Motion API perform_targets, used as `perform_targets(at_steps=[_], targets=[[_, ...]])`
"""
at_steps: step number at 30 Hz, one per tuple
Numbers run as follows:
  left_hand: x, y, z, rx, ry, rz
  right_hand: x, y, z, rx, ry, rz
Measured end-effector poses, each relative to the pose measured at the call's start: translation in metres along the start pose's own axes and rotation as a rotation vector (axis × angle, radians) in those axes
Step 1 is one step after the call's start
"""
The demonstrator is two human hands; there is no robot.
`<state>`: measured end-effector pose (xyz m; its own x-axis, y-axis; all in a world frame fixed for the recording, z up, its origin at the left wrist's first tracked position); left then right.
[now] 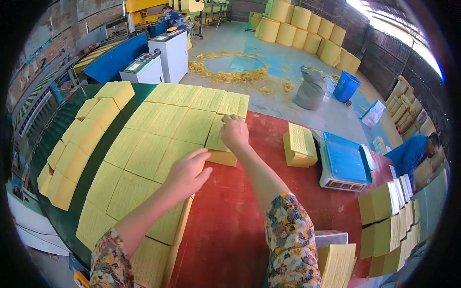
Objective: The recorder weighs stacks of yellow paper blocks on an electronic scale and organizes them on a table.
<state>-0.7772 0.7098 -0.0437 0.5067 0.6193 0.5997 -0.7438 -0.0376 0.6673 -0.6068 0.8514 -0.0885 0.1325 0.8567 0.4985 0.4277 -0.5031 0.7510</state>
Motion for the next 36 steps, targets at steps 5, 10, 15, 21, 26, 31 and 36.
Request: perform_targets(at_steps=[5, 10, 15, 21, 26, 31, 36], targets=[[0.027, -0.063, -0.063, 0.279, 0.009, -0.159, 0.017, -0.019, 0.009, -0.016, 0.067, -0.021], [0.03, -0.082, -0.072, 0.422, -0.15, -0.139, 0.021, -0.035, 0.016, -0.134, 0.041, -0.062], [0.036, -0.085, -0.082, 0.385, -0.141, -0.145, 0.03, -0.042, 0.017, -0.222, 0.011, -0.184], [0.031, -0.086, -0.069, 0.405, -0.212, -0.159, 0.019, -0.033, 0.018, -0.265, 0.005, -0.207], [0.005, -0.087, -0.036, 0.388, -0.266, -0.215, -0.005, -0.018, 0.021, -0.32, -0.03, -0.362], [-0.029, -0.086, 0.011, 0.341, -0.372, -0.184, -0.05, 0.012, 0.015, -0.363, -0.021, -0.322], [-0.047, -0.073, 0.033, 0.357, -0.366, -0.147, -0.091, 0.026, 0.039, -0.223, -0.35, -0.578]])
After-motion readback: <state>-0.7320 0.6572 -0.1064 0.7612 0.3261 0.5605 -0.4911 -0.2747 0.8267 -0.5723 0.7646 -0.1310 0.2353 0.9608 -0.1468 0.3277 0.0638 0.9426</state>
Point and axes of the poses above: each hand's wrist, its own x-axis towards the middle knuckle, its own y-axis out of the back of the hand, z = x × y, the point moved 7 cm from there along x, towards the middle knuckle, and after that the axes turned 11 degrees about -y, right-handed, at the moved point
